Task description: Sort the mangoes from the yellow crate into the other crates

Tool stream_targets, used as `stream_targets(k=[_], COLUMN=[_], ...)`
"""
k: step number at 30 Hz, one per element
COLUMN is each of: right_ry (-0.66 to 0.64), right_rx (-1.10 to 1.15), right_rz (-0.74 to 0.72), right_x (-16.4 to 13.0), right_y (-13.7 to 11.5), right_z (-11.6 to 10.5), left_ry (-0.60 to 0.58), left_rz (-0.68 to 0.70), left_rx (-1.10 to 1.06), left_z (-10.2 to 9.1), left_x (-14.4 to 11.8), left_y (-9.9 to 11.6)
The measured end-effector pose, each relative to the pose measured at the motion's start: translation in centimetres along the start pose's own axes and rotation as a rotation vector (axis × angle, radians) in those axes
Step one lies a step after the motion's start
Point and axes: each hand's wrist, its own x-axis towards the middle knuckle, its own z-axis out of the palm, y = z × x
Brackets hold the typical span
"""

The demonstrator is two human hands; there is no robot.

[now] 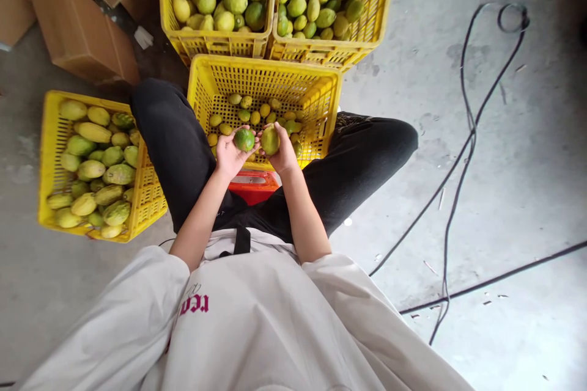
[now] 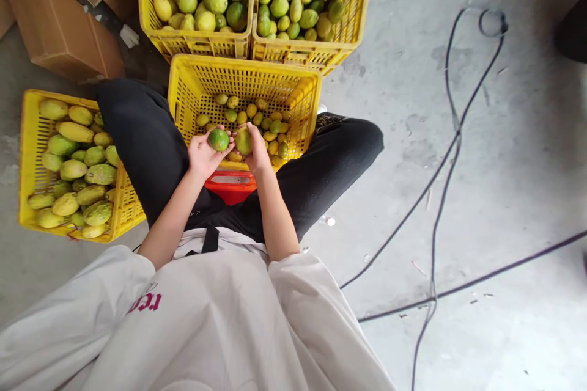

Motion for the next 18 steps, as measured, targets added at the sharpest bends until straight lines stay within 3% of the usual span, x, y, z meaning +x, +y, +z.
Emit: stream_targets(k=[8, 14, 18], right_ry=[-0.033, 0.054, 0.031], right_rx=[0.173, 0.124, 0.054], right_rz=[-0.004, 0.001, 0.005], right_x=[0.03, -0.50, -0.35], right_y=[-0.46, -0.10, 0.35], right_z=[0.13, 0.35, 0.22], left_ry=[0.012, 0.053, 0.011], left_rz=[0.061, 0.088, 0.029], left_rx=[-0.105, -0.016, 0.040], left_z=[0.32, -0.19, -0.07], left_x=[-0.15, -0.01, -0.08], left_y=[0.42, 0.00, -0.30])
